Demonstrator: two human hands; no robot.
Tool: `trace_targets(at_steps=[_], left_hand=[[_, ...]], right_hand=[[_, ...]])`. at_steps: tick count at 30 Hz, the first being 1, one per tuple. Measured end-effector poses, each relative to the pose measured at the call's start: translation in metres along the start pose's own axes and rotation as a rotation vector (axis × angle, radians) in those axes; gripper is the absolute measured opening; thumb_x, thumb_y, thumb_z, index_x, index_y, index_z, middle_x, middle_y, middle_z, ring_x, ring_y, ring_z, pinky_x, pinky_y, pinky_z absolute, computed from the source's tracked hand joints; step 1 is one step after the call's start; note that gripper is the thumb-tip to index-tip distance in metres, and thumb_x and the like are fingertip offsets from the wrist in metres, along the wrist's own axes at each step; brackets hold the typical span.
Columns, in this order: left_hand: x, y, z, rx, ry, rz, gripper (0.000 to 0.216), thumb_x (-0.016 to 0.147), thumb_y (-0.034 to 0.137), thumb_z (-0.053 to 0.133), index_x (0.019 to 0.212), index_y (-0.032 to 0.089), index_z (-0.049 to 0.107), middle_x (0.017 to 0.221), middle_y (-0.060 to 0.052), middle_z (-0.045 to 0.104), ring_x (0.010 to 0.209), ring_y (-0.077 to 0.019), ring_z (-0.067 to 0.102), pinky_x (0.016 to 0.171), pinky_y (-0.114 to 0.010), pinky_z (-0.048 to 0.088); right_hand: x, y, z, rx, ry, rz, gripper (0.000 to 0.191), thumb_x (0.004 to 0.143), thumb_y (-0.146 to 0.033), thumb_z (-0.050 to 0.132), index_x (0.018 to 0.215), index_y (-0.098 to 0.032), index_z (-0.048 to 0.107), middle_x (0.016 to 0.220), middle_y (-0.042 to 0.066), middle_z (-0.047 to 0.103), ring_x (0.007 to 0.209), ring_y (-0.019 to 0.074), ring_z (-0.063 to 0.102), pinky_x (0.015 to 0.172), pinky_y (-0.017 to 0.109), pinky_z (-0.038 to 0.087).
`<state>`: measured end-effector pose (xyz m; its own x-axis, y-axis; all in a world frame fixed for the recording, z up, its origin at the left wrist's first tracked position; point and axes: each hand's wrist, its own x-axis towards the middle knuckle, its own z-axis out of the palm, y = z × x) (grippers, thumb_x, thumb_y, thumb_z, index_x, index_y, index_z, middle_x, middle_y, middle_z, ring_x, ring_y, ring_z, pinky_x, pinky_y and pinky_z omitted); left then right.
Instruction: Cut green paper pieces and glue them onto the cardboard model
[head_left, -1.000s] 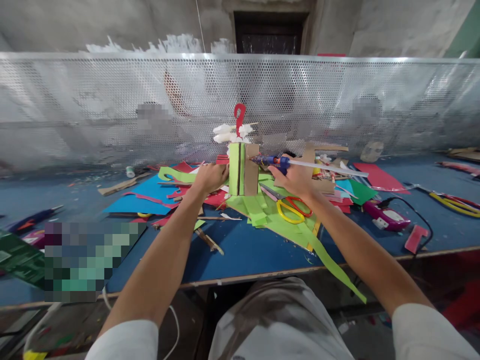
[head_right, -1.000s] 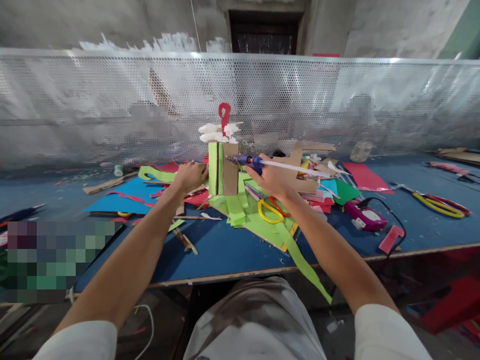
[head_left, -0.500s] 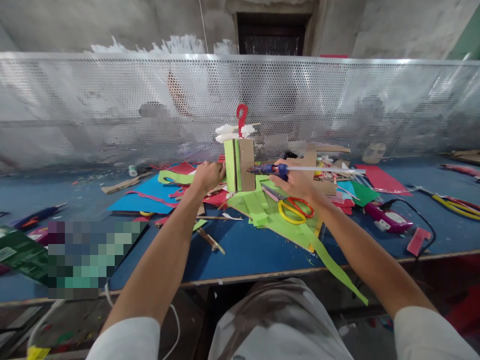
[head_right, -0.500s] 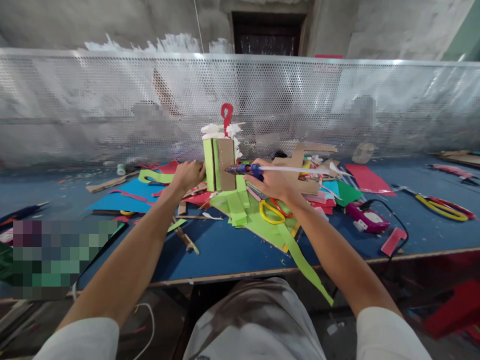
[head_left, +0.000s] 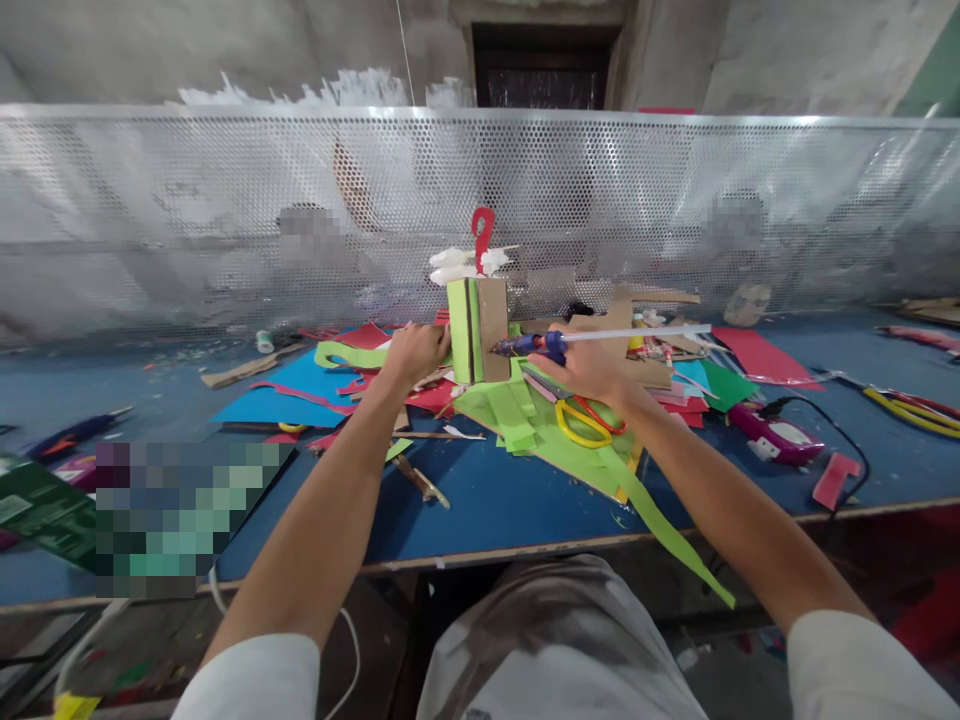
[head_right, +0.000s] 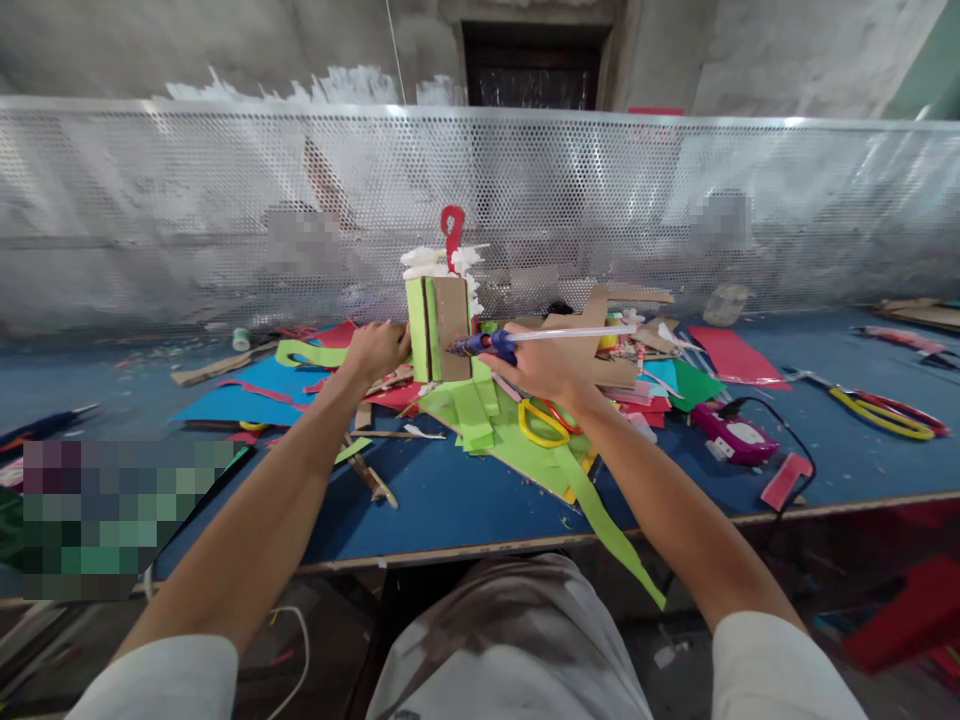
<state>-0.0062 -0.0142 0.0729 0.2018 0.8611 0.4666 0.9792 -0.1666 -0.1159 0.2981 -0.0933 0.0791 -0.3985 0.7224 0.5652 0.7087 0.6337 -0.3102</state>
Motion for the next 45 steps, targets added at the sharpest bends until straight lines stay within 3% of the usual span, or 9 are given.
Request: trace_targets(at_steps=[5, 13, 18, 29, 42, 45], left_hand=[[0.002, -0.007, 0.004, -0.032, 0.018, -0.049, 0.071, 0.107, 0.049, 0.020, 0.101, 0.014, 0.082, 0.099, -0.025, 0.079, 0.098, -0.0388, 0.076, 0.078, -0.041, 0.052], [0.004, -0.011, 0.008, -0.047, 0.026, -0.072, 0.072, 0.107, 0.051, 0.019, 0.098, 0.015, 0.081, 0.099, -0.025, 0.079, 0.100, -0.0390, 0.076, 0.079, -0.040, 0.051], [0.004, -0.009, 0.007, -0.059, 0.018, -0.081, 0.070, 0.106, 0.049, 0.020, 0.100, 0.014, 0.081, 0.099, -0.025, 0.079, 0.100, -0.0396, 0.076, 0.080, -0.041, 0.052], [0.003, -0.010, 0.006, -0.053, 0.012, -0.074, 0.071, 0.107, 0.049, 0.019, 0.101, 0.014, 0.080, 0.101, -0.025, 0.078, 0.101, -0.0392, 0.076, 0.080, -0.041, 0.053], [0.002, -0.010, 0.005, -0.072, 0.016, -0.141, 0.068, 0.107, 0.048, 0.022, 0.102, 0.014, 0.081, 0.104, -0.026, 0.078, 0.100, -0.0372, 0.075, 0.082, -0.040, 0.052], [0.002, -0.010, 0.006, -0.067, 0.018, -0.139, 0.069, 0.107, 0.048, 0.021, 0.102, 0.013, 0.080, 0.104, -0.025, 0.078, 0.100, -0.0373, 0.075, 0.081, -0.039, 0.052]], right_hand=[[-0.001, 0.006, 0.000, 0.003, -0.086, -0.082, 0.035, 0.096, -0.056, 0.057, 0.081, -0.025, 0.048, 0.078, 0.003, 0.057, 0.070, 0.0208, 0.052, 0.068, 0.035, 0.037], [-0.003, 0.008, -0.003, 0.103, -0.079, -0.111, 0.030, 0.098, -0.054, 0.059, 0.094, -0.025, 0.051, 0.093, 0.003, 0.063, 0.077, 0.0202, 0.058, 0.072, 0.034, 0.040], [-0.002, 0.005, -0.001, 0.016, -0.067, -0.050, 0.034, 0.097, -0.056, 0.059, 0.089, -0.026, 0.044, 0.079, 0.001, 0.055, 0.066, 0.0194, 0.048, 0.065, 0.034, 0.035], [-0.002, -0.007, -0.005, -0.051, -0.122, -0.049, 0.044, 0.095, -0.066, 0.054, 0.082, -0.026, 0.041, 0.076, 0.003, 0.051, 0.065, 0.0203, 0.047, 0.066, 0.035, 0.032], [-0.002, 0.024, -0.012, -0.097, -0.069, 0.018, 0.044, 0.097, -0.068, 0.054, 0.084, -0.026, 0.049, 0.070, 0.005, 0.056, 0.065, 0.0251, 0.054, 0.065, 0.037, 0.033], [-0.003, 0.024, -0.014, -0.038, -0.091, -0.019, 0.042, 0.098, -0.067, 0.053, 0.087, -0.026, 0.052, 0.077, 0.006, 0.062, 0.069, 0.0265, 0.059, 0.067, 0.038, 0.037]])
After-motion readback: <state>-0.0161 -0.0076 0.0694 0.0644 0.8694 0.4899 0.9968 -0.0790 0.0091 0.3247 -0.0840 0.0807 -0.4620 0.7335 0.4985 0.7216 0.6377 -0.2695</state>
